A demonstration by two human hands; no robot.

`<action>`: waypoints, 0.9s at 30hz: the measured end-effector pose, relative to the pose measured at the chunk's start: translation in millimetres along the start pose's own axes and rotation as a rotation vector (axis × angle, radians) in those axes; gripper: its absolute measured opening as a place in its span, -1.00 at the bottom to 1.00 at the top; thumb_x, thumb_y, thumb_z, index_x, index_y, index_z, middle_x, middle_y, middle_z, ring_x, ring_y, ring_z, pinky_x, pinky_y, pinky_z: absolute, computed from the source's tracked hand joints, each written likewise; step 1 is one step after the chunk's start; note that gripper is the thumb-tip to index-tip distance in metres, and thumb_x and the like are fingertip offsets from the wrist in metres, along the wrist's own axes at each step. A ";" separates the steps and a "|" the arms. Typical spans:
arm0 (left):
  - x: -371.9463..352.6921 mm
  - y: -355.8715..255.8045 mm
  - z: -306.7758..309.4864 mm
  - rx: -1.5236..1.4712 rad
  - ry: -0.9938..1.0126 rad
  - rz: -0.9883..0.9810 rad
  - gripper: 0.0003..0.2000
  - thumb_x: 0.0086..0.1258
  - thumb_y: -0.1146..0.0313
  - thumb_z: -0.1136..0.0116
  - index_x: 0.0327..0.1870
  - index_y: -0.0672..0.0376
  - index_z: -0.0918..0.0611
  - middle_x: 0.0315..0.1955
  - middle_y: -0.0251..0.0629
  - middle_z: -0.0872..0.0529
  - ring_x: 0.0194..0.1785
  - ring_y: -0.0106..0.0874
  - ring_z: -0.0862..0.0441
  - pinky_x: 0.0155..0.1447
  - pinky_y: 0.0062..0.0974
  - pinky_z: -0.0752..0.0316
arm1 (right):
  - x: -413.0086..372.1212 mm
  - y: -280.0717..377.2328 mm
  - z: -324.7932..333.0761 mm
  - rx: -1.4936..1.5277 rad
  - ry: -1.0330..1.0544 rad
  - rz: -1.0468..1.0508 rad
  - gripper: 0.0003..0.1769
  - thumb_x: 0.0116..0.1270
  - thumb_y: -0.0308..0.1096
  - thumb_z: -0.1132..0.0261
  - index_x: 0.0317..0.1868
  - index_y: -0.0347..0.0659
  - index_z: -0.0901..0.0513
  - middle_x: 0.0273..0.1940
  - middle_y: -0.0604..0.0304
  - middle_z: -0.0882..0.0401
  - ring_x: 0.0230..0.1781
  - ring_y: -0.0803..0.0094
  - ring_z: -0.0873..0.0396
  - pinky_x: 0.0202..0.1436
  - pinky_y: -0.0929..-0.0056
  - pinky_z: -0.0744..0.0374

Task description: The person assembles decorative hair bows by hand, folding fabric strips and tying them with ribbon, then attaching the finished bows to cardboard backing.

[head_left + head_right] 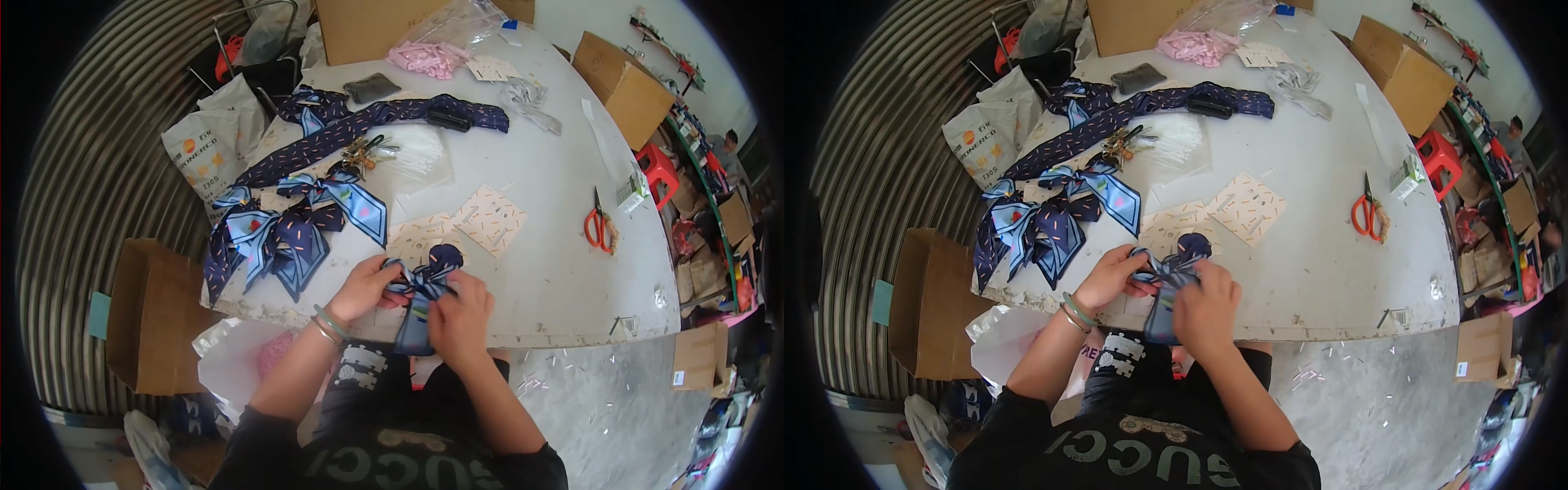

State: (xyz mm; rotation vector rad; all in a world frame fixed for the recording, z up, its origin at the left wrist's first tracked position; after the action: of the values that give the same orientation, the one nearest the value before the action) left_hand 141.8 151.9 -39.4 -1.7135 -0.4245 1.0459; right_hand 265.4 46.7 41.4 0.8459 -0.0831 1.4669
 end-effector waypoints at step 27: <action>-9.4 -22.3 -4.9 -0.374 0.086 -0.214 -0.73 0.46 0.38 -0.08 0.04 0.37 -0.62 -0.18 -0.16 -0.74 -0.13 -0.43 -0.69 -0.07 -0.49 -0.59 | 33.6 -49.8 -10.2 0.263 0.056 -0.002 -0.73 0.12 -0.51 -0.37 -0.14 -0.22 -0.58 -0.26 0.07 -0.50 -0.32 0.12 -0.55 -0.30 0.27 -0.53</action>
State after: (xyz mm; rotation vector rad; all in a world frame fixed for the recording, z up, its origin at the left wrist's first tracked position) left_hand 144.9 151.3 -15.0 -1.9812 -0.7679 0.7668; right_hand 310.3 86.2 29.8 1.0150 0.1561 1.5195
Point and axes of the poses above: each hand's wrist, its own x-axis towards the middle knuckle, its own z-axis out of the back of the hand, y = z × x, the point moved 10 cm from there along x, towards the middle knuckle
